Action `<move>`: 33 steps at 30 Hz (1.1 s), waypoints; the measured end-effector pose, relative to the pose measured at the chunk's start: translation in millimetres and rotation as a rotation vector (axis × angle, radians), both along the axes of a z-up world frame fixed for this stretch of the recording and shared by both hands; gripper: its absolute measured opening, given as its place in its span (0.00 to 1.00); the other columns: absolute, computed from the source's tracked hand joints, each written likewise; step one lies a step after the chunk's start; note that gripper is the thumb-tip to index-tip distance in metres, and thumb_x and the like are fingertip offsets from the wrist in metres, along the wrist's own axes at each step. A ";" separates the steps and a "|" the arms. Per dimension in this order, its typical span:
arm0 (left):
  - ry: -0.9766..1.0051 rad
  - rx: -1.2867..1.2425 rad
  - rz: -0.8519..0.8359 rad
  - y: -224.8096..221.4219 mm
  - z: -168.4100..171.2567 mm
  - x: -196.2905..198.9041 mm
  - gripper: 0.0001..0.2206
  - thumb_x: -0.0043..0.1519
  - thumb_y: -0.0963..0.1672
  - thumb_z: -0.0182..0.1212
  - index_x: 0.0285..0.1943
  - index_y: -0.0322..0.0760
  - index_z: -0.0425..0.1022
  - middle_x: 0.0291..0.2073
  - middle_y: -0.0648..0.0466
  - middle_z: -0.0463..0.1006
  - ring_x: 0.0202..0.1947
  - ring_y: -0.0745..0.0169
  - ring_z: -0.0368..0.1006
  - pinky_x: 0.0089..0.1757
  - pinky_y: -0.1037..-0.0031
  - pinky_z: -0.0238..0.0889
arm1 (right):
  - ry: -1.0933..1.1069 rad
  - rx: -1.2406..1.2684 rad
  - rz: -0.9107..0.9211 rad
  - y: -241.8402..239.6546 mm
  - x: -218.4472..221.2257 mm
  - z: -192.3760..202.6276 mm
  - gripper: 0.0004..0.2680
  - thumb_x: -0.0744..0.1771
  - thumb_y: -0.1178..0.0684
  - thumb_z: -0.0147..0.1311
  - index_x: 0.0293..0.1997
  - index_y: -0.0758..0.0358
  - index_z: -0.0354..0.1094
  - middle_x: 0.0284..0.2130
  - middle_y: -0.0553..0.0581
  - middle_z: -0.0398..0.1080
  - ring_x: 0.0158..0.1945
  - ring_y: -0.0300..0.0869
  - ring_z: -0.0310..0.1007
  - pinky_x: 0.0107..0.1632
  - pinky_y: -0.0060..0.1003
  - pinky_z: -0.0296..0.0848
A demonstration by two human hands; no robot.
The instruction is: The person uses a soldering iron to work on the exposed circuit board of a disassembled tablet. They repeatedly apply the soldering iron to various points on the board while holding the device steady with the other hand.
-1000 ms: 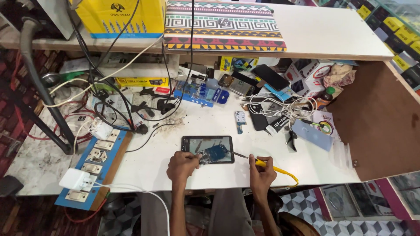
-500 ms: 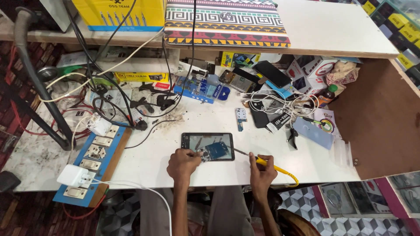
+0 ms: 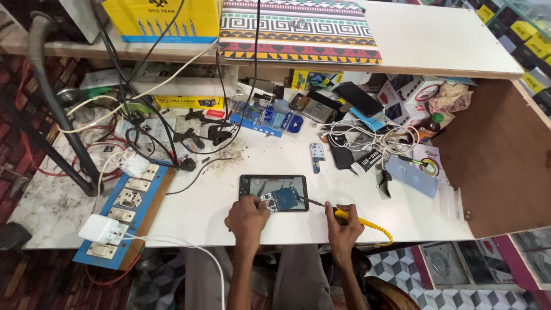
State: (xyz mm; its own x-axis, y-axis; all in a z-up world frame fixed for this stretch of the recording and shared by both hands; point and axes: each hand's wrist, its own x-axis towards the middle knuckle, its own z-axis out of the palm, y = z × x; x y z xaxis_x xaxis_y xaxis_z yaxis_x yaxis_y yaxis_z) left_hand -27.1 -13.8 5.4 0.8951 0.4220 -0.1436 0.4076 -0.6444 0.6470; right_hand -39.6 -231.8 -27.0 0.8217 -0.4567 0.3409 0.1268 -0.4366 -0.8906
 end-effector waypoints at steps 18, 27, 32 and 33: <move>-0.054 -0.157 -0.281 30.8 -39.7 37.1 0.14 0.54 0.51 0.71 0.35 0.40 0.80 0.29 0.55 0.83 0.33 0.56 0.79 0.39 0.63 0.68 | -0.058 0.022 -0.003 -3.2 4.2 -0.4 0.10 0.65 0.55 0.66 0.34 0.69 0.65 0.15 0.47 0.61 0.20 0.28 0.53 0.23 0.27 0.51; -0.116 -0.431 -0.263 29.7 -67.4 39.6 0.12 0.58 0.46 0.70 0.41 0.32 0.79 0.24 0.53 0.79 0.27 0.64 0.71 0.33 0.70 0.66 | -0.046 0.029 0.004 -5.3 0.9 -3.9 0.10 0.65 0.54 0.66 0.35 0.69 0.66 0.16 0.49 0.64 0.20 0.29 0.57 0.24 0.26 0.53; -0.055 -0.636 -0.216 26.1 -66.7 42.0 0.13 0.61 0.47 0.67 0.39 0.28 0.77 0.23 0.55 0.73 0.21 0.66 0.65 0.28 0.72 0.63 | -0.018 0.040 -0.013 0.5 4.9 -2.7 0.11 0.64 0.53 0.66 0.35 0.68 0.66 0.16 0.48 0.67 0.19 0.28 0.60 0.23 0.26 0.57; -0.051 -0.643 -0.218 26.9 -71.2 42.3 0.14 0.62 0.47 0.67 0.38 0.27 0.77 0.21 0.53 0.71 0.20 0.67 0.63 0.27 0.72 0.61 | -0.023 0.028 -0.021 1.6 4.0 -3.2 0.11 0.64 0.53 0.66 0.35 0.68 0.66 0.16 0.48 0.67 0.19 0.29 0.60 0.23 0.26 0.57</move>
